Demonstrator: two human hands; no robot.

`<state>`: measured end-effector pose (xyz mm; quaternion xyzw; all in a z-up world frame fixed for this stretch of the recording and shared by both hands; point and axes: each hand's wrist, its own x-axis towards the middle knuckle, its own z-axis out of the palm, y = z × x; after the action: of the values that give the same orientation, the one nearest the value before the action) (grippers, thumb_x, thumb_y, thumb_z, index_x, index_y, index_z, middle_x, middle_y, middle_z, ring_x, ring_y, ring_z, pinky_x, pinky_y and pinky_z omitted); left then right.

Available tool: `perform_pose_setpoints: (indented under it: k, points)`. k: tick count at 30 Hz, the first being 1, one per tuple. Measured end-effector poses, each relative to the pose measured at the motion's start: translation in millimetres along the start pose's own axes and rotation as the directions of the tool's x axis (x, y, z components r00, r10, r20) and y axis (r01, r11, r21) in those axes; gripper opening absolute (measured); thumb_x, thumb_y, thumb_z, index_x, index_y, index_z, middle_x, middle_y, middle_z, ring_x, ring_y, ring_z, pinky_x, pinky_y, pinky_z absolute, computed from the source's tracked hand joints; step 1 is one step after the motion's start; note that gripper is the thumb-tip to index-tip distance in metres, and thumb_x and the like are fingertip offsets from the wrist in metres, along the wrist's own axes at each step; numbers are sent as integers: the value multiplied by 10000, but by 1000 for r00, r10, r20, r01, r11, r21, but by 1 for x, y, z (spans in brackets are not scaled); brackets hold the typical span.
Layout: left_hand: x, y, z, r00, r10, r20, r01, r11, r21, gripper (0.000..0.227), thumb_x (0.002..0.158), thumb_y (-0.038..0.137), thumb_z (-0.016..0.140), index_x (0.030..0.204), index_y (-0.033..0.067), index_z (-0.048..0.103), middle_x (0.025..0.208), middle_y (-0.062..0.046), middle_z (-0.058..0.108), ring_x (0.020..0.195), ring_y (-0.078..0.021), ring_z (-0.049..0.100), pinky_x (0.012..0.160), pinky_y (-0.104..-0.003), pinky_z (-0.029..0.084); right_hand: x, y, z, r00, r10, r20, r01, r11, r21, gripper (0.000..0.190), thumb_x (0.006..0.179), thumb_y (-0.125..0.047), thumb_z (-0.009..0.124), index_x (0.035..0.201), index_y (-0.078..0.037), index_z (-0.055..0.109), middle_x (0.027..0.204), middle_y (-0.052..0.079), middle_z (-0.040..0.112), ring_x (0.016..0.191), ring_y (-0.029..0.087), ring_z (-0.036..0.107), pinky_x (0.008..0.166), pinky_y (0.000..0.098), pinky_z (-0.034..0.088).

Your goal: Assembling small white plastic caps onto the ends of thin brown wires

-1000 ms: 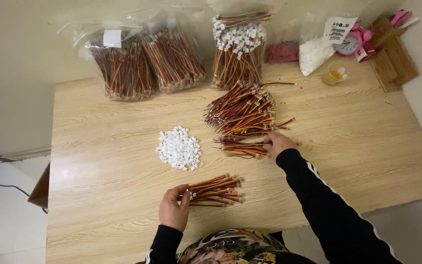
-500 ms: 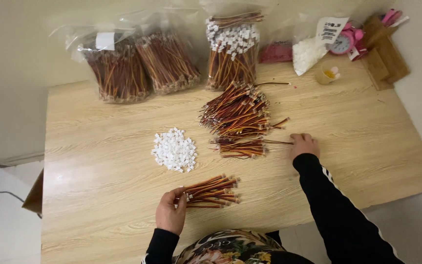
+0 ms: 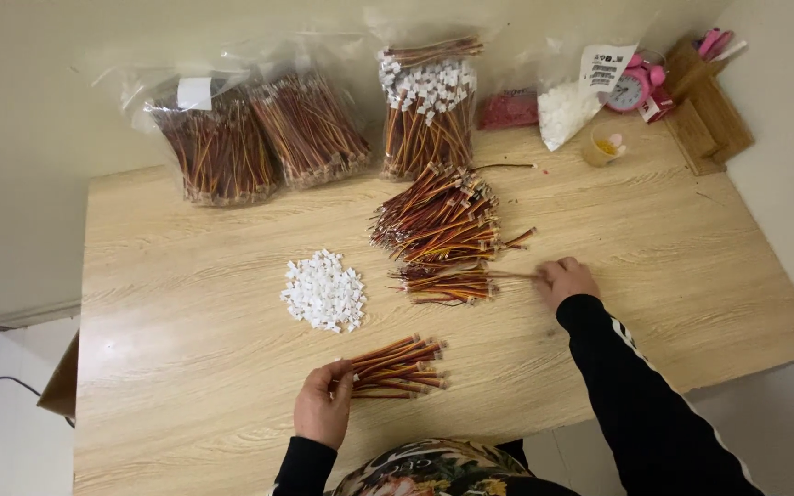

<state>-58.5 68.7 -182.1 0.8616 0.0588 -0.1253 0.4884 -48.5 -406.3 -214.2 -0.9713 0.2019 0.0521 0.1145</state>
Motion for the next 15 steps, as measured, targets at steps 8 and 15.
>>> perform_pose_setpoints:
  k: [8,15]
  points:
    - [4,-14,6,998,25,-49,-25,1000,-14,195,809,232,682,978,178,762,976,-2,764,840,-118,719,806,-262,535,14,9,7,997,-11,78,9,999,34,350,852,-411,605,1111,-182,657,1155,81,598,1094,311,555,971,391,436]
    - [2,-12,12,1000,10,4,-10,1000,6,212,821,259,658,993,202,769,1003,-20,770,963,-130,719,871,-264,520,20,-7,6,945,113,306,-58,981,-183,307,888,-493,583,997,-220,670,1117,61,536,1069,273,527,971,366,416]
